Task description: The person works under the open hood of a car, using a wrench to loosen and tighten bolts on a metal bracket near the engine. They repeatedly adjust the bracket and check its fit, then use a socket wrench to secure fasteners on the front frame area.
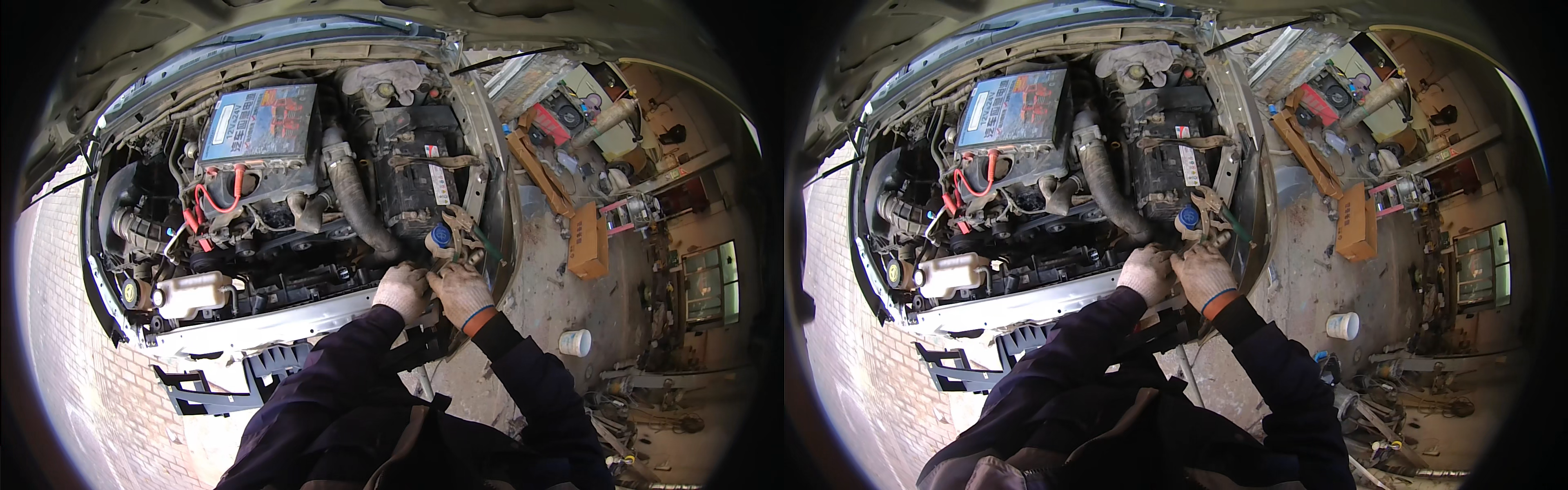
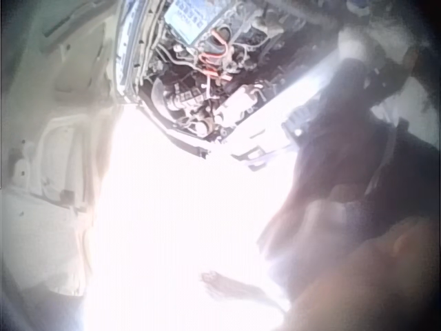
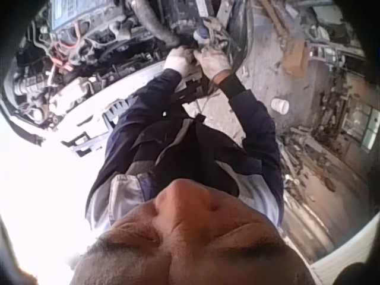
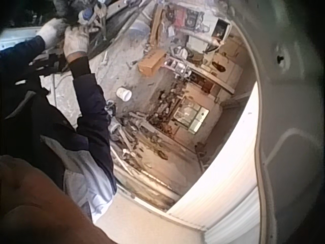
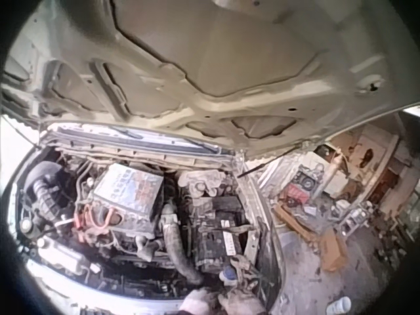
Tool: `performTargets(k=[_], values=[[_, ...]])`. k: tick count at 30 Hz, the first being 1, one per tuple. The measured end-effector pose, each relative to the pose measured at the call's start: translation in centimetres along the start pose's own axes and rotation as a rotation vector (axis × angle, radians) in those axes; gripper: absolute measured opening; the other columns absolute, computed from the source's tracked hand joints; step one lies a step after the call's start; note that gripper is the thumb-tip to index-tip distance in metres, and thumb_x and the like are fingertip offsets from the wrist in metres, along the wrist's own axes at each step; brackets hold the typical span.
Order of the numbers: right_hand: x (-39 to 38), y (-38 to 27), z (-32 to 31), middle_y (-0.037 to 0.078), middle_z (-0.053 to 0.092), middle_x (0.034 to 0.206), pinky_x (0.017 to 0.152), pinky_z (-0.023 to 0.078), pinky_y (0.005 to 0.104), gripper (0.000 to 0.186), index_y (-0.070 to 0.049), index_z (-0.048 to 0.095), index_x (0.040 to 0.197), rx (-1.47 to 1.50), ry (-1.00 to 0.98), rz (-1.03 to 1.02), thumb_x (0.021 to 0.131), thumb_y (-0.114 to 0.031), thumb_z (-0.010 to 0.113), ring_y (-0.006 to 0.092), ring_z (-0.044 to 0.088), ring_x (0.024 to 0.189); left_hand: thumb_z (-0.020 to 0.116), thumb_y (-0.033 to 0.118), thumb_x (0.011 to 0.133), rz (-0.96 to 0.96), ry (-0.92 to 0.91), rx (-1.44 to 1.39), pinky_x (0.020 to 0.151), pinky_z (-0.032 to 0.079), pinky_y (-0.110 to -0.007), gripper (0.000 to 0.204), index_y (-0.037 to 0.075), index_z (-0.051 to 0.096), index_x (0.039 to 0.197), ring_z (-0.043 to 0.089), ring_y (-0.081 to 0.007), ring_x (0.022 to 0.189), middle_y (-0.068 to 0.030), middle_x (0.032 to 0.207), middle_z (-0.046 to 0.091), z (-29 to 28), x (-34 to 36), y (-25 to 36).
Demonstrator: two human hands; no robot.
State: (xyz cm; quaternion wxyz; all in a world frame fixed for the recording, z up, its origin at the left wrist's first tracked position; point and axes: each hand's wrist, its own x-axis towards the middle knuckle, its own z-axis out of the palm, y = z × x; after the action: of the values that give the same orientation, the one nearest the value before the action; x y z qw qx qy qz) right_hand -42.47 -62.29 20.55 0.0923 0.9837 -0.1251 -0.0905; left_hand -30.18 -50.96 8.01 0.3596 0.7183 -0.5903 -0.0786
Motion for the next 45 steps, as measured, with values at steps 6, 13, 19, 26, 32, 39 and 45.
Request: performTargets(k=[6,13,19,26,32,39,45], values=[[-0.4,-1.3,0.4,0.024,0.08,0.096,0.082,0.062,0.0569,0.033,-0.002,0.074,0.119,0.253,-0.287,0.263,0.105,-0.031,0.068,0.0398,0.081,0.095,0.079,0.027,0.089,0.058,0.085,-0.027,0.101,0.059,-0.049,0.038,0.008,0.083,0.121,0.072,-0.0337,0.122,-0.0077,0.126,0.082,0.2,-0.3,-0.4],[0.1,-0.2,0.4,0.015,0.082,0.089,0.074,0.062,0.0549,0.028,-0.007,0.073,0.12,0.052,0.196,-0.09,0.101,-0.028,0.068,0.0386,0.081,0.083,0.08,0.029,0.087,-0.003,0.019,0.004,0.101,0.058,-0.047,0.039,0.011,0.083,0.121,0.071,-0.0329,0.12,-0.0057,0.126,0.082,0.6,0.1,-0.2],[-0.6,-1.9,1.1,0.017,0.081,0.089,0.073,0.062,0.055,0.03,-0.005,0.073,0.12,0.13,-0.186,0.234,0.101,-0.027,0.067,0.0368,0.082,0.083,0.079,0.028,0.088,0.067,0.12,-0.019,0.097,0.059,-0.048,0.031,0.011,0.084,0.114,0.073,-0.0333,0.115,-0.0053,0.118,0.082,0.2,0.0,-0.2],[-0.3,0.2,0.5,0.018,0.083,0.099,0.087,0.064,0.0525,0.038,-0.005,0.073,0.136,0.049,0.083,-0.063,0.103,-0.023,0.065,0.0415,0.08,0.09,0.083,0.029,0.082,-0.002,0.016,0.013,0.1,0.058,-0.047,0.038,0.011,0.085,0.115,0.071,-0.0331,0.118,-0.0046,0.123,0.081,0.1,0.2,0.1],[-0.7,-1.1,0.7,0.025,0.081,0.099,0.084,0.063,0.0572,0.035,-0.004,0.076,0.117,0.229,-0.265,0.276,0.105,-0.036,0.069,0.0432,0.081,0.095,0.078,0.026,0.091,0.044,0.052,-0.029,0.101,0.059,-0.048,0.03,0.009,0.085,0.115,0.071,-0.0321,0.124,-0.0063,0.128,0.082,-0.4,-0.2,0.0],[0.3,0.8,0.1,0.02,0.083,0.101,0.081,0.063,0.0564,0.033,-0.008,0.076,0.119,0.024,0.183,-0.156,0.104,-0.035,0.067,0.0405,0.082,0.096,0.079,0.026,0.089,0.01,0.031,-0.006,0.103,0.058,-0.048,0.036,0.009,0.083,0.121,0.071,-0.0324,0.125,-0.0062,0.13,0.081,-0.1,0.1,0.1],[-0.3,-1.2,0.0,0.023,0.082,0.097,0.086,0.063,0.0563,0.042,-0.005,0.075,0.113,0.278,-0.334,0.36,0.104,-0.045,0.07,0.0437,0.08,0.096,0.08,0.028,0.088,0.005,-0.011,-0.018,0.102,0.058,-0.048,0.037,0.01,0.084,0.12,0.071,-0.0326,0.123,-0.0059,0.128,0.082,-0.7,-0.2,0.1]])
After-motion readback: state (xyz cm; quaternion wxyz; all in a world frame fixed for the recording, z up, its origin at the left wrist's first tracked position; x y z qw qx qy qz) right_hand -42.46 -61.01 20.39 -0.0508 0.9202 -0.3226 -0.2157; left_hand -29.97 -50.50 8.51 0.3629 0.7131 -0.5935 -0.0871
